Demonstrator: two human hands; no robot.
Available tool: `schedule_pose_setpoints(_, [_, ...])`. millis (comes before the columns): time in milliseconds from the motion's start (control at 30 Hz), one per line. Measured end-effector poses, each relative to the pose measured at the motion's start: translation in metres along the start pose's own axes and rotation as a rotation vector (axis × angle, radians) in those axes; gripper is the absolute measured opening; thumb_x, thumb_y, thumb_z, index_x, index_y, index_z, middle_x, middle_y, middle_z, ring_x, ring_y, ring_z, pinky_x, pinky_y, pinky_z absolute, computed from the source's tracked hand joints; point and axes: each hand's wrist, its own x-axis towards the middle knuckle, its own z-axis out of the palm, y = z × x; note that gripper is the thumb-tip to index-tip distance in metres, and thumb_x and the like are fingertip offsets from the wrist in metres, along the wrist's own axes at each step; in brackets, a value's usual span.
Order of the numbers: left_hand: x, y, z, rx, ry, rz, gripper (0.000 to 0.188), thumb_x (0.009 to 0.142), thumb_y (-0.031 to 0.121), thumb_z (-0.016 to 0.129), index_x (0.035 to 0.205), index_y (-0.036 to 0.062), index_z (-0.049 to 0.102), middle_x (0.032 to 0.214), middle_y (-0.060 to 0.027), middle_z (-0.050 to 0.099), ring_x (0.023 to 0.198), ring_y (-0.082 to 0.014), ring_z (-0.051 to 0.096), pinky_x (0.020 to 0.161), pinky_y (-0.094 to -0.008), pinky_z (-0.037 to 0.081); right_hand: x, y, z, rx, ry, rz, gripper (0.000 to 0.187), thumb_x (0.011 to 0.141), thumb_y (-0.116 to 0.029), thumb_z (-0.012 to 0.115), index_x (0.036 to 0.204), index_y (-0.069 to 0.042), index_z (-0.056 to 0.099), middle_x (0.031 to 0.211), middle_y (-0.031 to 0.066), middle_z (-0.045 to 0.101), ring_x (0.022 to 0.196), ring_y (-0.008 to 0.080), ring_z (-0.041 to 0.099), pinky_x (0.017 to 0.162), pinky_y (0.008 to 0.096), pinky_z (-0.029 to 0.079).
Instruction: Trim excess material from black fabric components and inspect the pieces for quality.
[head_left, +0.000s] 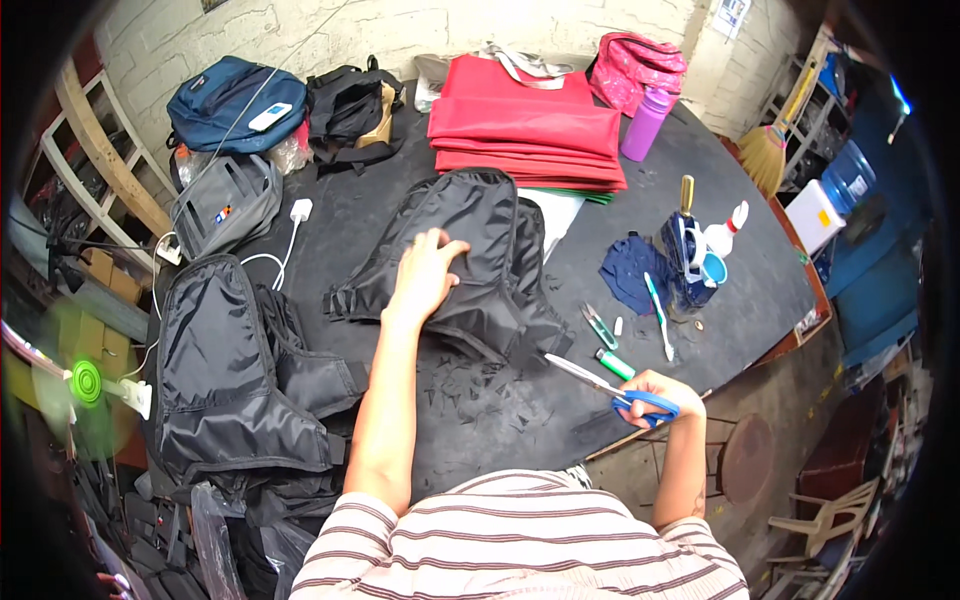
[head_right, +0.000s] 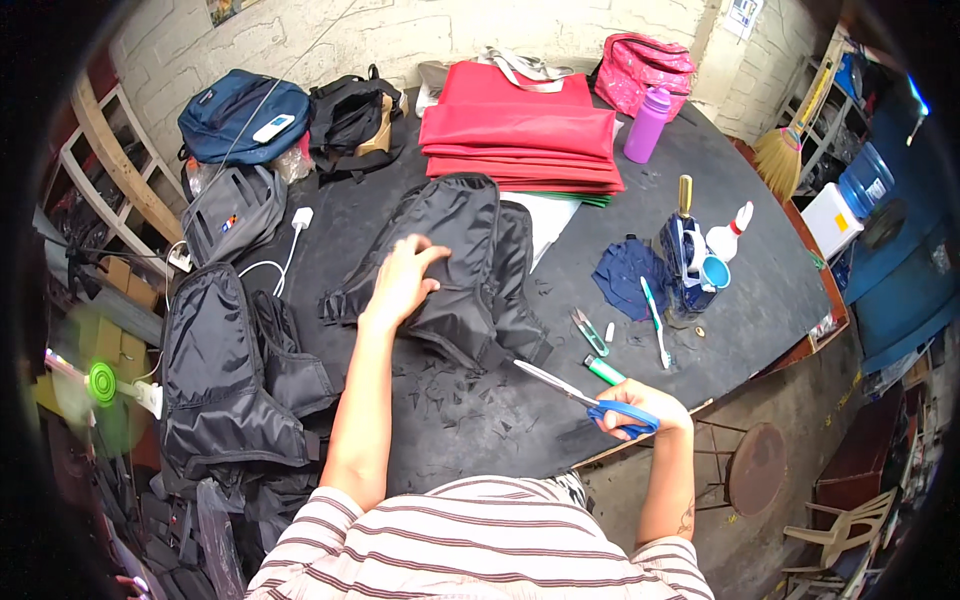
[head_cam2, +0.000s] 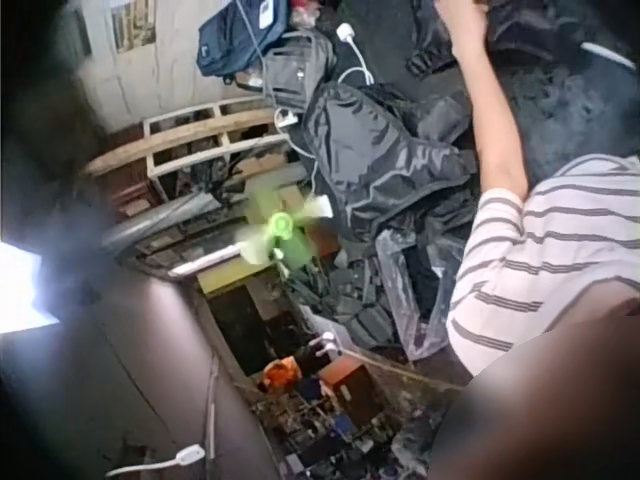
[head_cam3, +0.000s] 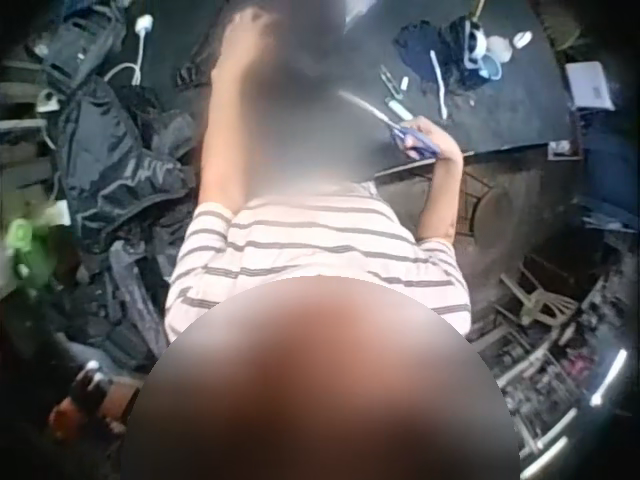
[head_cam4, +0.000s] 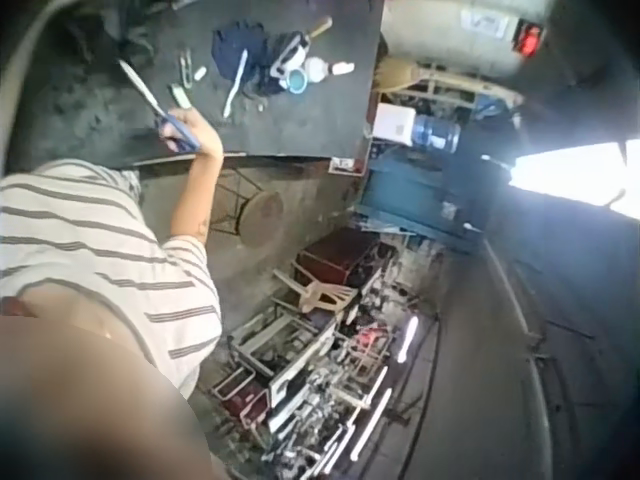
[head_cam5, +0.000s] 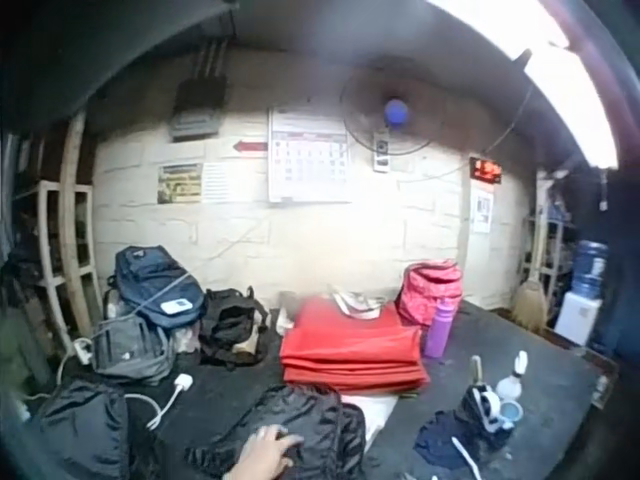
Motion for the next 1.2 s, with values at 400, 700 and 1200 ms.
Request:
schedule_pose_setpoints(400, [-0.011, -0.088, 0.027, -0.065, 0.529, -0.381, 0.052, 0.075, 0.046, 0.062, 0.113, 0.0109, 0.058, 0.117, -0.0144, 0.054, 0.122, -0.0355, 0.035, 0.102, -0.0482, 0.021, -0.009, 0.038, 0.012, 0.130, 0.109, -0.119, 0.036, 0.076, -0.033, 0.068, 0.073, 0.001, 0.055, 0.057, 0.0029, 0.053, 0.046, 0.0070, 0.045, 0.043, 0.0202, 0.035])
schedule_pose_setpoints(700, [-0.030, -0.038, -0.029, 0.086, 0.009, -0.328, 0.047, 0.058, 0.044, 0.074, 0.071, 0.0002, 0.063, 0.082, -0.0153, 0.061, 0.076, -0.0316, 0.057, 0.070, -0.0372, 0.046, -0.002, 0.041, 0.019, 0.112, 0.221, -0.136, 0.044, 0.076, -0.043, 0.065, 0.070, -0.001, 0.055, 0.055, 0.0010, 0.051, 0.045, 0.0061, 0.044, 0.041, 0.0195, 0.033])
schedule_pose_setpoints(1200, [-0.027, 0.055, 0.043, -1.524, 0.530, -0.625, 0.019, 0.084, 0.017, 0.061, 0.090, -0.0005, 0.055, 0.073, -0.0029, 0.056, 0.054, -0.0078, 0.051, 0.042, -0.0214, 0.043, 0.055, 0.049, 0.061, 0.208, 0.465, -0.297, 0.043, 0.084, -0.044, 0.055, 0.077, -0.002, 0.055, 0.058, 0.0047, 0.052, 0.050, 0.0114, 0.048, 0.049, 0.0228, 0.039])
